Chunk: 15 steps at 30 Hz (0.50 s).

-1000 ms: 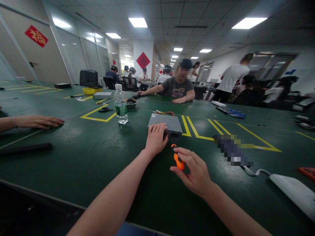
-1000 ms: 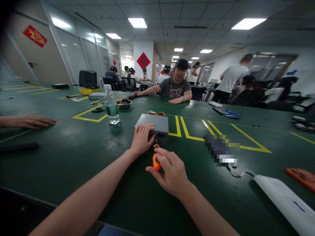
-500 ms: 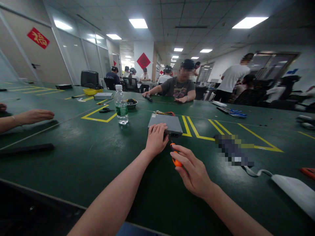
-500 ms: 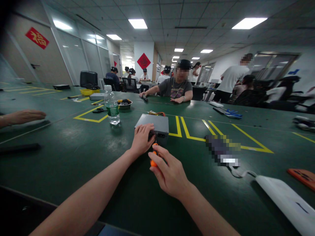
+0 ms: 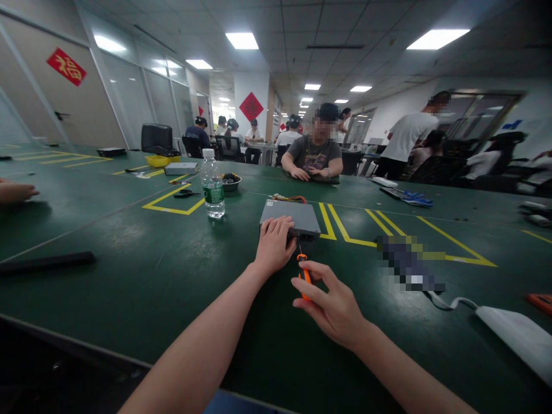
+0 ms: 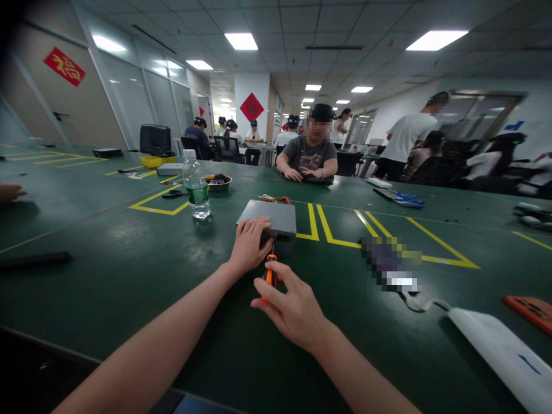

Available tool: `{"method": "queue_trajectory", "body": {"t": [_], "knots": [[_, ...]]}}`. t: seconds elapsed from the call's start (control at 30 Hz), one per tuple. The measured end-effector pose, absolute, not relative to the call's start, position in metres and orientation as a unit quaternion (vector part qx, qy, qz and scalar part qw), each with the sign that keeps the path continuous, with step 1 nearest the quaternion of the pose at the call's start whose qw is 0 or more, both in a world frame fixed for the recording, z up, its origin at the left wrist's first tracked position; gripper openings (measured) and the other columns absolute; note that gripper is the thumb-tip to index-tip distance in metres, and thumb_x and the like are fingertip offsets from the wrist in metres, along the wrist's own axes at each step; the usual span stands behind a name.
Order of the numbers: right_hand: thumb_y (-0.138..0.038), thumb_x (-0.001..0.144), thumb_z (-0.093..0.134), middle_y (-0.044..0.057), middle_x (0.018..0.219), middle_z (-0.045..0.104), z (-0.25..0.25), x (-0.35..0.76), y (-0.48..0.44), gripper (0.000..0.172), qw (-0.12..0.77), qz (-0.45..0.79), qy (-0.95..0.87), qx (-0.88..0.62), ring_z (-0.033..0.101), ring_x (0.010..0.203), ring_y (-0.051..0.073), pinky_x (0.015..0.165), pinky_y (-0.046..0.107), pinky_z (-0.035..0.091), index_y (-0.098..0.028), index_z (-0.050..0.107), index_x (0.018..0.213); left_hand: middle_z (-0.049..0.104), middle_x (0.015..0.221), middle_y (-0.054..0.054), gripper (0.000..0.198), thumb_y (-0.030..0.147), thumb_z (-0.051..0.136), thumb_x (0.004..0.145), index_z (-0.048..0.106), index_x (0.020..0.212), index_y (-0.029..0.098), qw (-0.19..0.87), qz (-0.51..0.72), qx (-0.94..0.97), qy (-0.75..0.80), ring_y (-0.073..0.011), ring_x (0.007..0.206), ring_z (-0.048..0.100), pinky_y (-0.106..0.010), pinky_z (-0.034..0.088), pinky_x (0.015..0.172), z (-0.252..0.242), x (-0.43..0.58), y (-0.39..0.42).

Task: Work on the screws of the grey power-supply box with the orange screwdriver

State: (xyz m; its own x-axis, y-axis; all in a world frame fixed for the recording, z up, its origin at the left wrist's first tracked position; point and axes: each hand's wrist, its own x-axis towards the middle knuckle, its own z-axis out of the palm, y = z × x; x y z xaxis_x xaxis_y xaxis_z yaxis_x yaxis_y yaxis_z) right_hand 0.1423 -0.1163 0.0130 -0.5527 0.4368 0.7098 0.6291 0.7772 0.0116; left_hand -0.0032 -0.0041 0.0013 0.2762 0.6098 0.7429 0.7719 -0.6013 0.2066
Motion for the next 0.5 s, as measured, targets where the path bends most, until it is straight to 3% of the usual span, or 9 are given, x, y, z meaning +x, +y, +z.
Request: {"method": "queue_trajectory", "body": {"t": [0.17,0.4,0.5], "knots": [[-0.022,0.086,0.042,0.015,0.118,0.047,0.0136,0.1460,-0.1177,0.031,0.390,-0.074,-0.863,-0.314,0.056,0.100,0.021,0.075,0.034,0.051,-0.018,0.045,0.117,0.054,0.123,-0.004,0.029,0.024,0.052,0.080,0.049,0.108,0.022,0.093,-0.406,-0.795,-0.440,-0.0188,0.119,0.043,-0.039,0.025,0.105,0.0025,-0.0029,-0.0052],[-0.025,0.081,0.056,0.013,0.110,0.057,0.0113,0.1468,-0.1103,0.025,0.431,-0.119,-0.846,-0.291,0.059,0.097,0.022,0.074,0.035,0.052,-0.021,0.043,0.102,0.054,0.123,-0.003,0.029,0.024,0.052,0.079,0.049,0.108,0.022,0.088,-0.410,-0.795,-0.438,-0.0189,0.120,0.043,-0.039,0.025,0.105,0.0024,-0.0031,-0.0050],[-0.024,0.084,0.051,0.012,0.113,0.054,0.0121,0.1469,-0.1123,0.030,0.410,-0.105,-0.854,-0.302,0.058,0.098,0.020,0.075,0.033,0.051,-0.021,0.043,0.112,0.055,0.123,-0.003,0.028,0.023,0.052,0.080,0.048,0.107,0.022,0.088,-0.414,-0.794,-0.436,-0.0185,0.119,0.043,-0.039,0.024,0.105,0.0023,-0.0032,-0.0049]]}}
